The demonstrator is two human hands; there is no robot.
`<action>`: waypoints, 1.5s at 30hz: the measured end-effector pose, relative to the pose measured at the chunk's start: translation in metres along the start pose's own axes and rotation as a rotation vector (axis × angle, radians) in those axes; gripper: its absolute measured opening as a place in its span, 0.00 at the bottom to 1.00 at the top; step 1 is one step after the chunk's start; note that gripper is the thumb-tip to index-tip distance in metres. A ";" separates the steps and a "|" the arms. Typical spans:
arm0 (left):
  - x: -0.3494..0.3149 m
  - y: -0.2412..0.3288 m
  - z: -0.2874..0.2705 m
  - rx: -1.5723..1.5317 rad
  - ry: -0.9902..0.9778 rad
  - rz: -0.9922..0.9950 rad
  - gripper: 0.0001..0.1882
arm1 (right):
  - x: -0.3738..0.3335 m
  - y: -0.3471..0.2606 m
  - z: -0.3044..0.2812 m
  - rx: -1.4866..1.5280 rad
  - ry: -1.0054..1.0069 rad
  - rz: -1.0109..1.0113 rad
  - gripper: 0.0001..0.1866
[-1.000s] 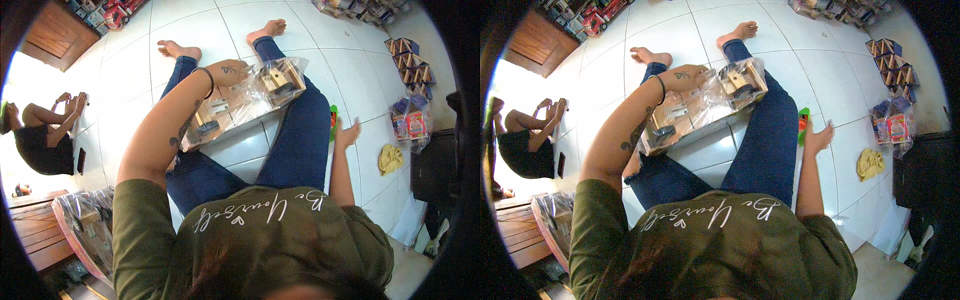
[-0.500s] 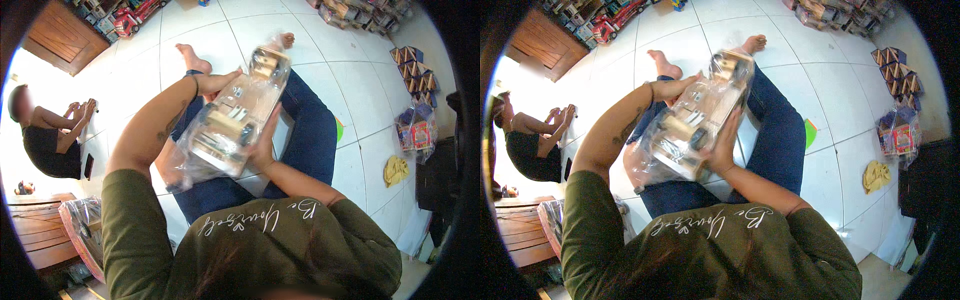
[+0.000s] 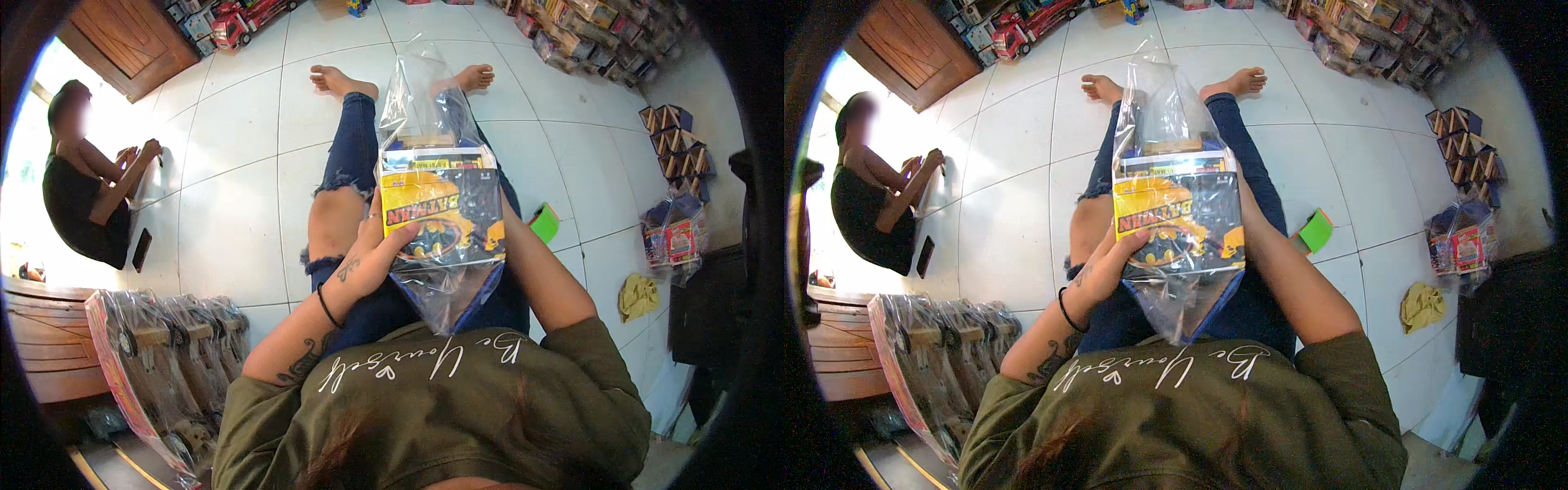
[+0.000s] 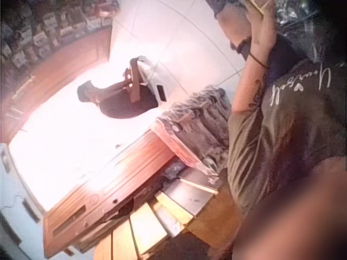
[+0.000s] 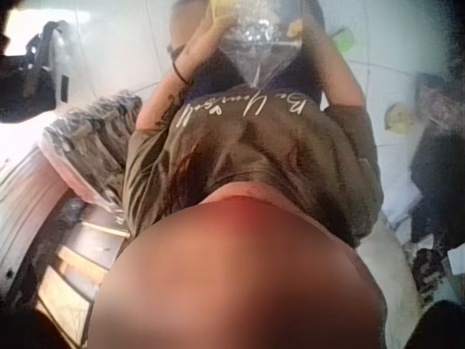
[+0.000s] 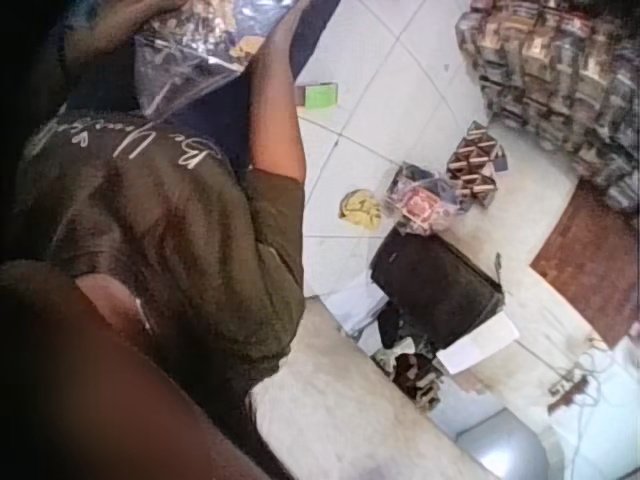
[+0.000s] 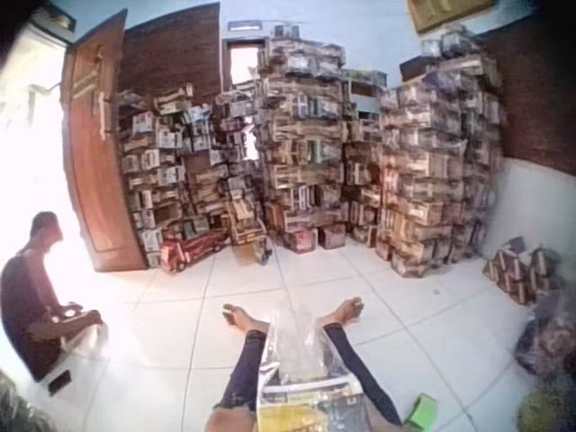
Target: The person wraps two wooden toy vehicles in clear plastic bags while sitting on the floor. They use a handheld tape dispenser to seal the bags after folding the edges and smoothing the plastic.
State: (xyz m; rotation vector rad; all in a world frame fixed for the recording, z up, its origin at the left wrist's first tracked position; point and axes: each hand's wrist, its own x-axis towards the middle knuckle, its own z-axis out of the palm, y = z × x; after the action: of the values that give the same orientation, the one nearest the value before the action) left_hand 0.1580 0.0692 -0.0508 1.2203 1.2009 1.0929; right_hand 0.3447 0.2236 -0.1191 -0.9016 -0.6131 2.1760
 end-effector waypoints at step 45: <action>-0.041 0.010 0.048 1.254 0.074 0.774 0.58 | -0.132 0.018 0.072 -1.661 -0.124 -0.976 0.25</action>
State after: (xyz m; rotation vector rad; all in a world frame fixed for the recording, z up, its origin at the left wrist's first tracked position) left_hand 0.2028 0.0253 -0.0396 2.7854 1.5598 0.8419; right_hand 0.3518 0.1024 -0.0289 -0.8023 -2.3786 0.4922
